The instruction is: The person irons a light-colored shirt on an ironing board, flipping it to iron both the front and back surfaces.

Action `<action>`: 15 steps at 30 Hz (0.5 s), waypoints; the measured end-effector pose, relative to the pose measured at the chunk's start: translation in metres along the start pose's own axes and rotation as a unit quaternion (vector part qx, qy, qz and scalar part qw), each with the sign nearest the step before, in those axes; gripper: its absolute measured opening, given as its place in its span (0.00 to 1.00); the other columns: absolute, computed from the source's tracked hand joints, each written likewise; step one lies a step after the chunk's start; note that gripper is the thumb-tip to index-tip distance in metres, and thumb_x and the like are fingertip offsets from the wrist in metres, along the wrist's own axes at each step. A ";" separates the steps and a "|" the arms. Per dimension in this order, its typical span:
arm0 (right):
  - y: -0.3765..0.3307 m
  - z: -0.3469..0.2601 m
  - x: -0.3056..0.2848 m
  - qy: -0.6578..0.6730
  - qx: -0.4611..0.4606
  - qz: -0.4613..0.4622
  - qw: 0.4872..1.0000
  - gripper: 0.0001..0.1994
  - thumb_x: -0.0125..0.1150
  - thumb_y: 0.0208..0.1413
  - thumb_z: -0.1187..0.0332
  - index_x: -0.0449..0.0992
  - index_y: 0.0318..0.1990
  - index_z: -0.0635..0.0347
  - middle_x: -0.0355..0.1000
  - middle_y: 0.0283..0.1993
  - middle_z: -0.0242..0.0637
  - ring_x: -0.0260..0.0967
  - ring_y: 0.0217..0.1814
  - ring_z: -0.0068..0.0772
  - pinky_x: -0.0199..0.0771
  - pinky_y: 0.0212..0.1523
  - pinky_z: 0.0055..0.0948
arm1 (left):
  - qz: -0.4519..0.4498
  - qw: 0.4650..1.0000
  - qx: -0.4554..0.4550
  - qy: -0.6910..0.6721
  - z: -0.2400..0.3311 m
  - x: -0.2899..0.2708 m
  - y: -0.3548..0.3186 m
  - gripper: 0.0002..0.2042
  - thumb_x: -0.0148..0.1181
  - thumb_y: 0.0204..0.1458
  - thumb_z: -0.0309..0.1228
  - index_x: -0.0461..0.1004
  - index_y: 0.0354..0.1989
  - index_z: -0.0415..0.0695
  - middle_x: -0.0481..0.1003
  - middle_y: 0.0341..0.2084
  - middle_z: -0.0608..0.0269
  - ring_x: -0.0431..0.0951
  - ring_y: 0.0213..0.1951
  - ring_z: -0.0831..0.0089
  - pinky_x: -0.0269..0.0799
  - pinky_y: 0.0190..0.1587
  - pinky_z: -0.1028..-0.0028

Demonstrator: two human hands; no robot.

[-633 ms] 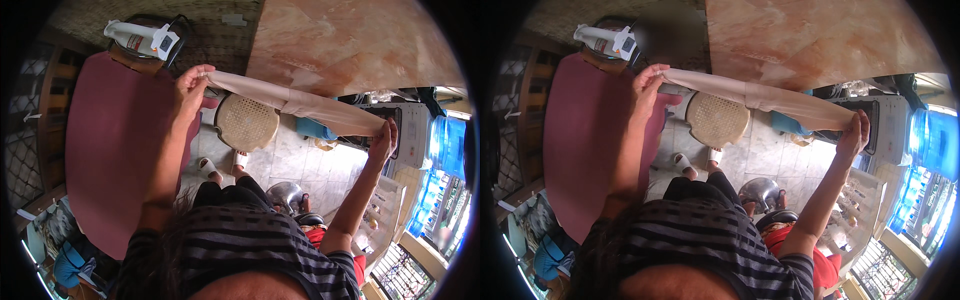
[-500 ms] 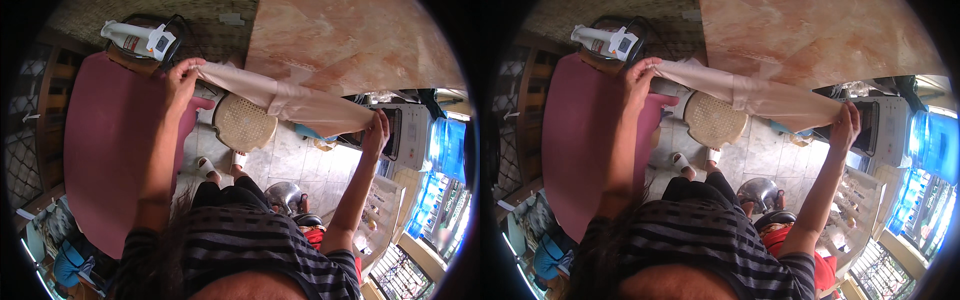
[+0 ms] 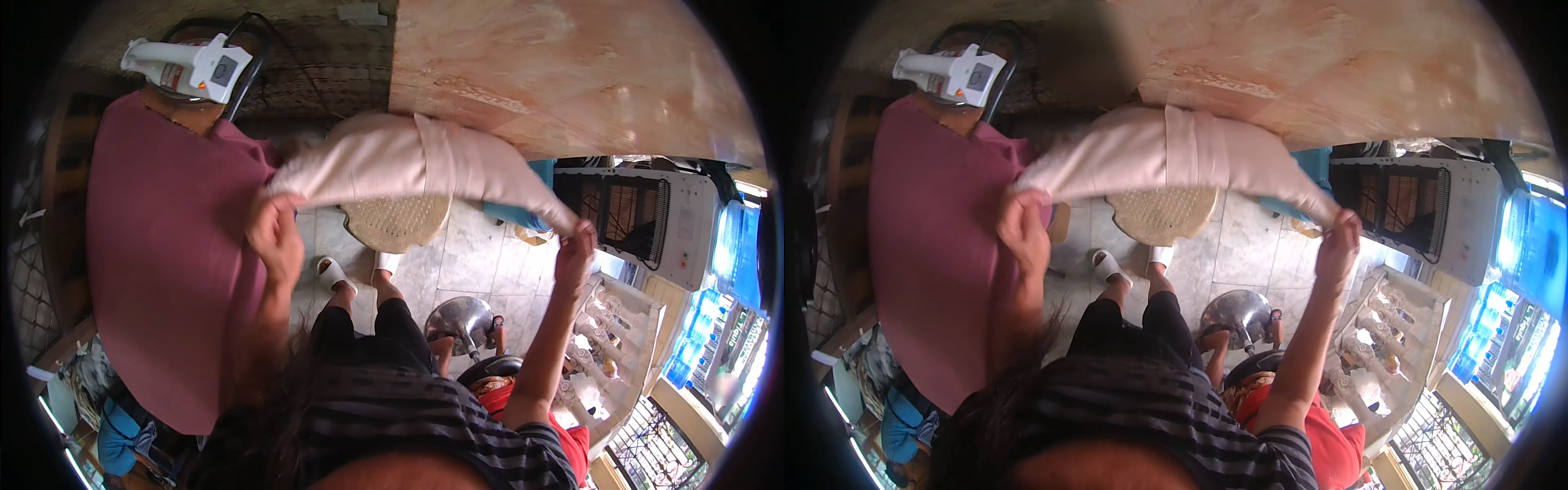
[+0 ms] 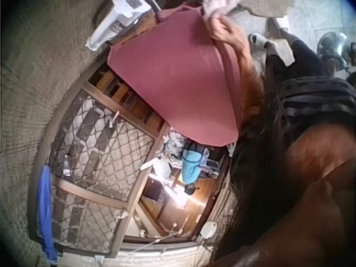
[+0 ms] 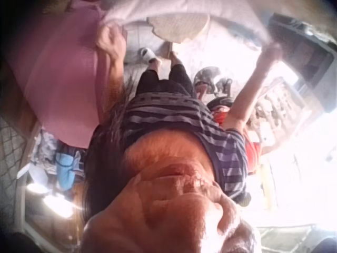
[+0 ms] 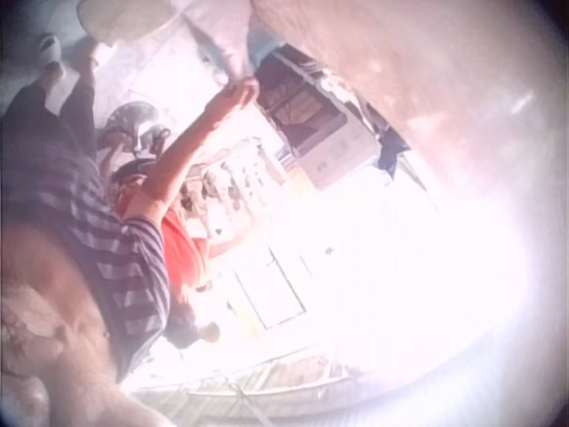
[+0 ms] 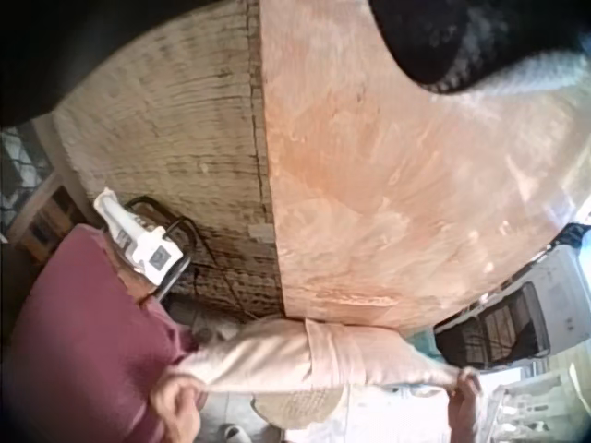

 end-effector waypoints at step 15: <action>-0.066 0.231 -0.065 -0.271 0.152 -0.060 0.948 0.08 0.62 0.59 0.74 0.77 0.46 0.62 0.76 0.38 0.29 0.69 0.41 0.19 0.67 0.48 0.21 | -0.100 0.949 -0.298 0.006 -0.308 0.068 -0.212 0.10 0.47 0.52 0.19 0.77 0.26 0.40 0.78 0.25 0.63 0.76 0.30 0.70 0.68 0.38 0.72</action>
Point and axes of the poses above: each hand's wrist, its own y-axis towards the middle knuckle, its own x-axis out of the palm, z = x × y, the point moved 5 cm from there along y, towards the middle knuckle
